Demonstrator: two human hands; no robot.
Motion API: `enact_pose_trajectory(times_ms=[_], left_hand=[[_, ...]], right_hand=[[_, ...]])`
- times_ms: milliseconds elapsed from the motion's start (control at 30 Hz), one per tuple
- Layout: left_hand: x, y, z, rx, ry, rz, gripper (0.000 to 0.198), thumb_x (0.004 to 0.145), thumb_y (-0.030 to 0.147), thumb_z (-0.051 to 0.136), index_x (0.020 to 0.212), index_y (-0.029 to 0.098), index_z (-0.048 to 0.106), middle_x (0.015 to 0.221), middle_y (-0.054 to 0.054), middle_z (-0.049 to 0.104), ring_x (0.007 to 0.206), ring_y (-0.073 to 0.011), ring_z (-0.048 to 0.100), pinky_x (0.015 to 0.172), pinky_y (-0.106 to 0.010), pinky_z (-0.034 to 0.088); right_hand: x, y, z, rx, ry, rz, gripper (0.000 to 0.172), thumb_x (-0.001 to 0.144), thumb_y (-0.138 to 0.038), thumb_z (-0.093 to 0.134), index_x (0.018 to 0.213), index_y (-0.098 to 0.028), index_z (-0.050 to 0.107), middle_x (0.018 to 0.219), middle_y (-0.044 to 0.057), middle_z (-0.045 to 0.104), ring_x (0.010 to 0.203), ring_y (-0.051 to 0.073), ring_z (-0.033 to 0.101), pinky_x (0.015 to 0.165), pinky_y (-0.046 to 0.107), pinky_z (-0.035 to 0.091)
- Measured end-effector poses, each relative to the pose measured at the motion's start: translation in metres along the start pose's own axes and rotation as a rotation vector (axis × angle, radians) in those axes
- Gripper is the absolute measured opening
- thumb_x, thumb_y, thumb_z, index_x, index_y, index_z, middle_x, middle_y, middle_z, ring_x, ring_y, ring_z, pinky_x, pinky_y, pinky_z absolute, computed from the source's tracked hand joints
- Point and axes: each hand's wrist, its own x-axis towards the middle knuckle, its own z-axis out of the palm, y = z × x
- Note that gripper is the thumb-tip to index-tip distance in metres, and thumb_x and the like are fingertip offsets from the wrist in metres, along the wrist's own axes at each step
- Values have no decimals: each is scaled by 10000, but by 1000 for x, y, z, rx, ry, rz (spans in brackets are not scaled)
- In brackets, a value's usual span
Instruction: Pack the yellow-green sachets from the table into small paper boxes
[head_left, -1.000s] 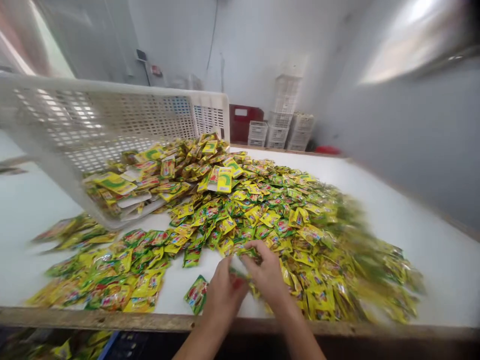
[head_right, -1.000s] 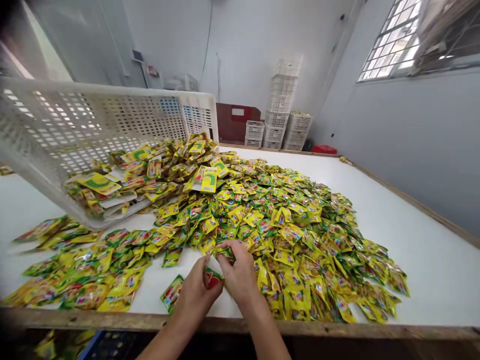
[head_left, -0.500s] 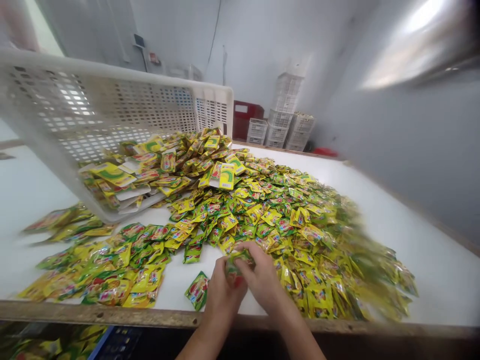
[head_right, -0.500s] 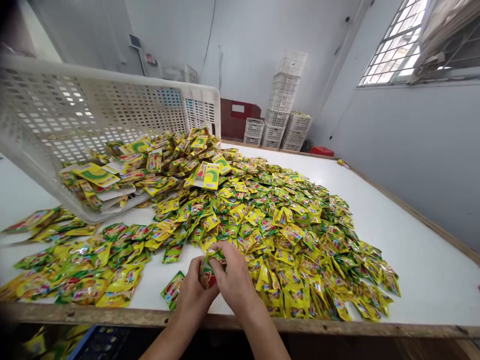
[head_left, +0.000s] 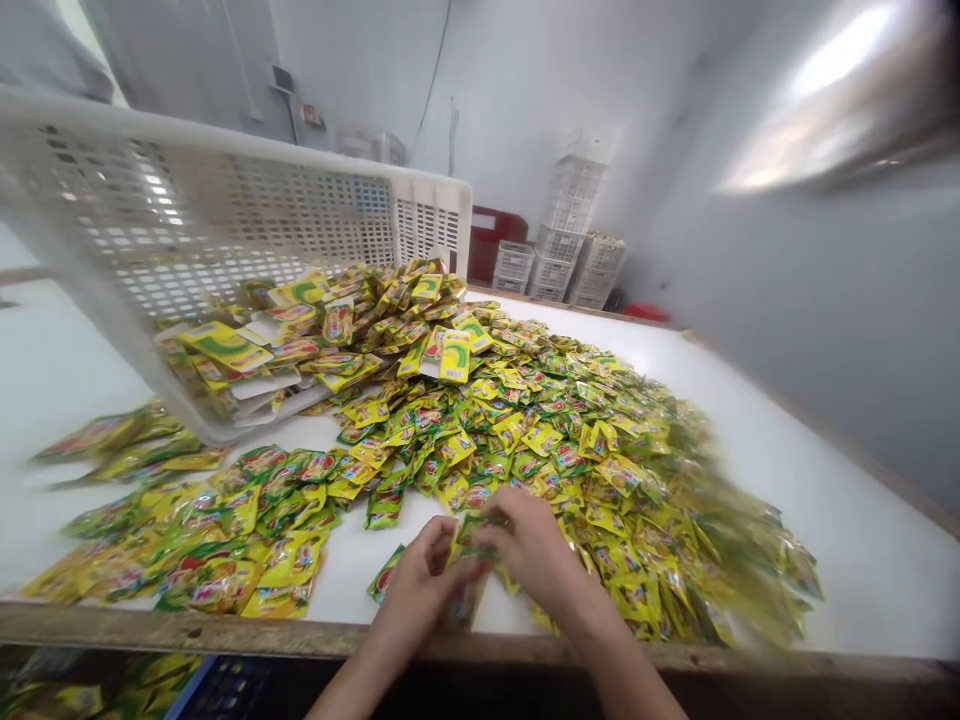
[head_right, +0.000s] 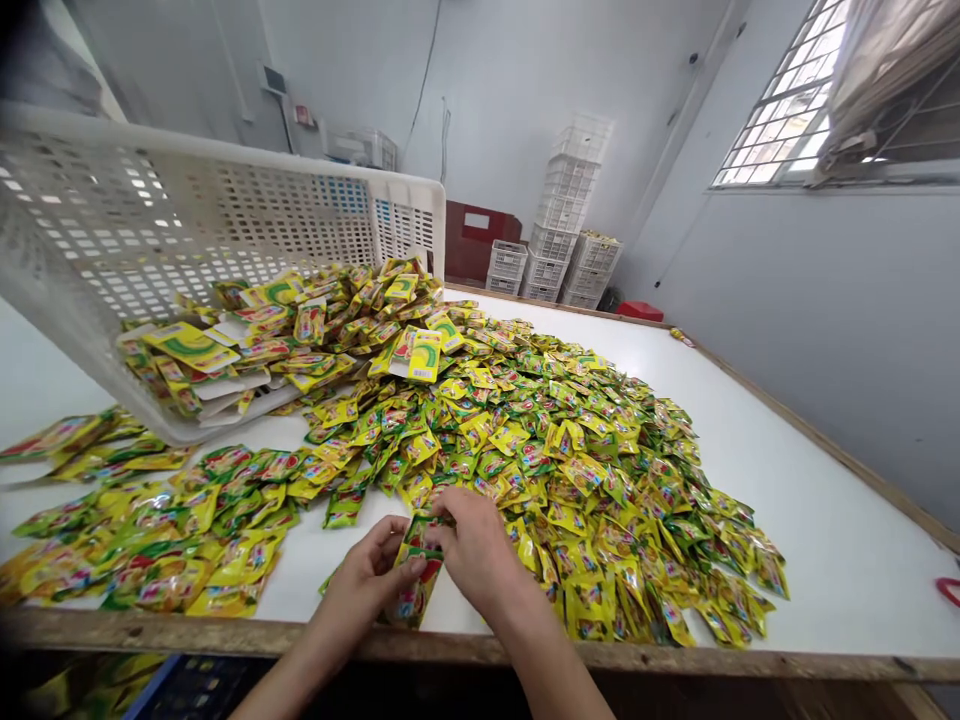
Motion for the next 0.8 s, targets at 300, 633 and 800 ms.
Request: enact_pose_trajectory(times_ms=[300, 633, 800], left_hand=[[-11, 5, -6, -82, 63, -85, 346, 753, 349, 739, 1062, 204, 683, 1062, -54, 724, 1012, -235, 641, 901, -322, 492], [-11, 13, -27, 102, 146, -125, 262, 757, 348, 722, 981, 216, 759, 977, -32, 760, 944, -222, 670, 880, -293, 507], [-9, -1, -40, 295, 191, -16, 276, 773, 402, 713, 982, 229, 763, 1062, -43, 746, 1043, -233, 654, 953, -297, 493]], right_hand=[[-23, 8, 14, 446, 180, 150, 150, 888, -309, 577, 939, -225, 691, 940, 51, 649, 837, 186, 616, 728, 307, 513], [-26, 6, 44, 757, 107, 293, 202, 776, -365, 723, 898, -207, 759, 766, 12, 631, 501, 81, 496, 401, 185, 398], [-22, 7, 45, 793, 166, 319, 209, 770, -380, 730, 866, -200, 776, 719, 30, 652, 584, 138, 594, 475, 224, 496]])
